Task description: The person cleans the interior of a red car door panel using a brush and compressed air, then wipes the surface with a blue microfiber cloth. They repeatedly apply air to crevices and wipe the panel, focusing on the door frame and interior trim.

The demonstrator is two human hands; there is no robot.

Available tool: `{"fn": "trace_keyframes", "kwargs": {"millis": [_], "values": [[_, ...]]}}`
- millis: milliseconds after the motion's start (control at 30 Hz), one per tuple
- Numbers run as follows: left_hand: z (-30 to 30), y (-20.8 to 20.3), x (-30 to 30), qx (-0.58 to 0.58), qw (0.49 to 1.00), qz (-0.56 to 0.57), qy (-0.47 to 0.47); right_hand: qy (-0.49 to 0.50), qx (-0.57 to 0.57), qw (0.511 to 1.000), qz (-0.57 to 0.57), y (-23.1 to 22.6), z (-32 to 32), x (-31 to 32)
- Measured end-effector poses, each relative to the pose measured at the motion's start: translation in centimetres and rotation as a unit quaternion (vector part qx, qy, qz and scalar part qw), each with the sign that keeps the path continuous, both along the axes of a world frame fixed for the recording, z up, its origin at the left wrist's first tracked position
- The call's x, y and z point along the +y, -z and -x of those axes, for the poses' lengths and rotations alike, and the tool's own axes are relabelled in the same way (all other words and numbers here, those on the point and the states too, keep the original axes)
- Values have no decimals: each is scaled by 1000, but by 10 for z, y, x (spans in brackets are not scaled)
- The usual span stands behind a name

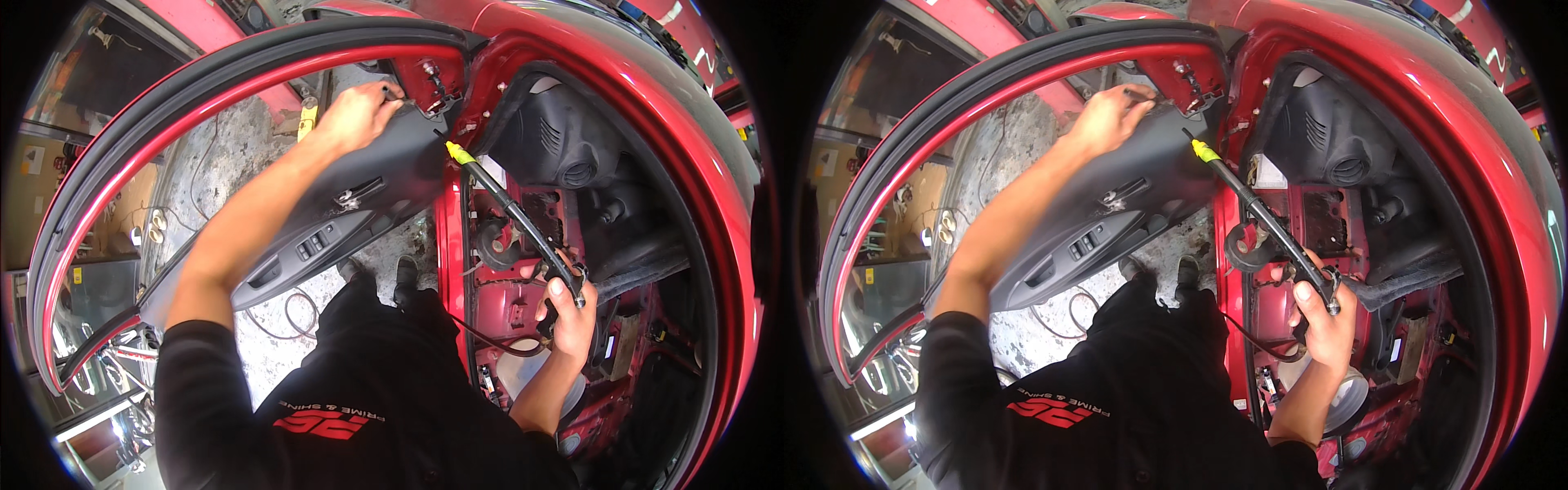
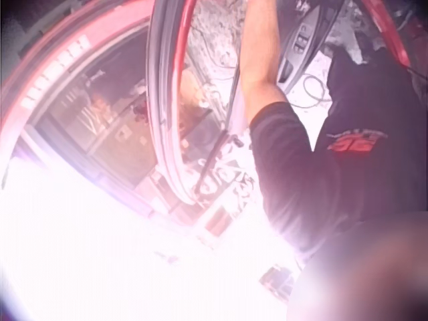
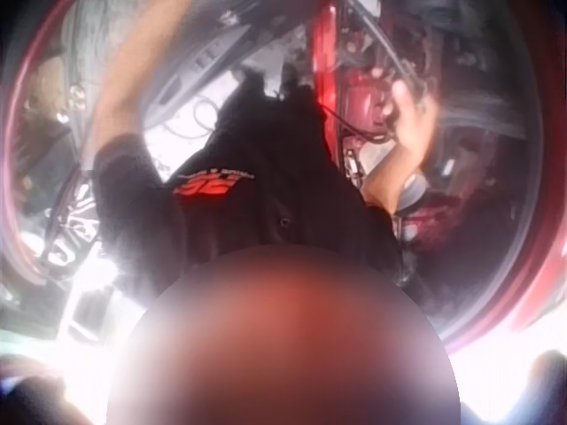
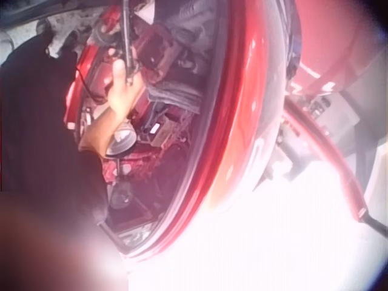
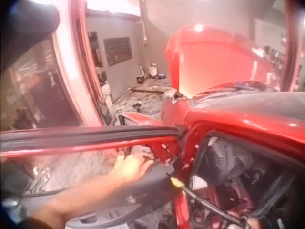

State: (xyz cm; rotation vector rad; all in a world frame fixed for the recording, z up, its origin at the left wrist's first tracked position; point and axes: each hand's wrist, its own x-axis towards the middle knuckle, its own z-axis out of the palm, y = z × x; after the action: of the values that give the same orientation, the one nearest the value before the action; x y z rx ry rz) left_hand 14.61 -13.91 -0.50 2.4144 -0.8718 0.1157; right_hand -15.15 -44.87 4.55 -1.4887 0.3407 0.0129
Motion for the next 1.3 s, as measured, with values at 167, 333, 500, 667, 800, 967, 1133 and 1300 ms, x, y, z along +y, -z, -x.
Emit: {"fn": "trace_keyframes", "kwargs": {"millis": [167, 333, 500, 667, 800, 967, 1133, 1300], "values": [[19, -29, 34, 65, 982, -146, -101, -32, -14, 999, 8, 3, -4, -1], [33, -44, 57, 80, 986, -77, -125, -29, -22, 999, -15, 2, -13, 5], [28, -25, 47, 53, 989, -72, -122, -95, -22, 995, 1, 2, -29, 14], [70, -51, 133, 115, 962, -137, -205, -119, -27, 992, -12, 1, -35, 16], [66, -29, 89, 69, 980, -21, -183, -110, -19, 994, 9, 1, -39, 22], [73, -18, 75, 5, 990, -50, -133, -161, -53, 985, 17, -6, -50, 30], [142, -48, 197, 119, 932, -132, -316, -161, -67, 983, 52, -7, -60, 34], [219, -57, 328, 59, 872, -228, -429, -140, -49, 986, 71, -20, -70, 28]]}}
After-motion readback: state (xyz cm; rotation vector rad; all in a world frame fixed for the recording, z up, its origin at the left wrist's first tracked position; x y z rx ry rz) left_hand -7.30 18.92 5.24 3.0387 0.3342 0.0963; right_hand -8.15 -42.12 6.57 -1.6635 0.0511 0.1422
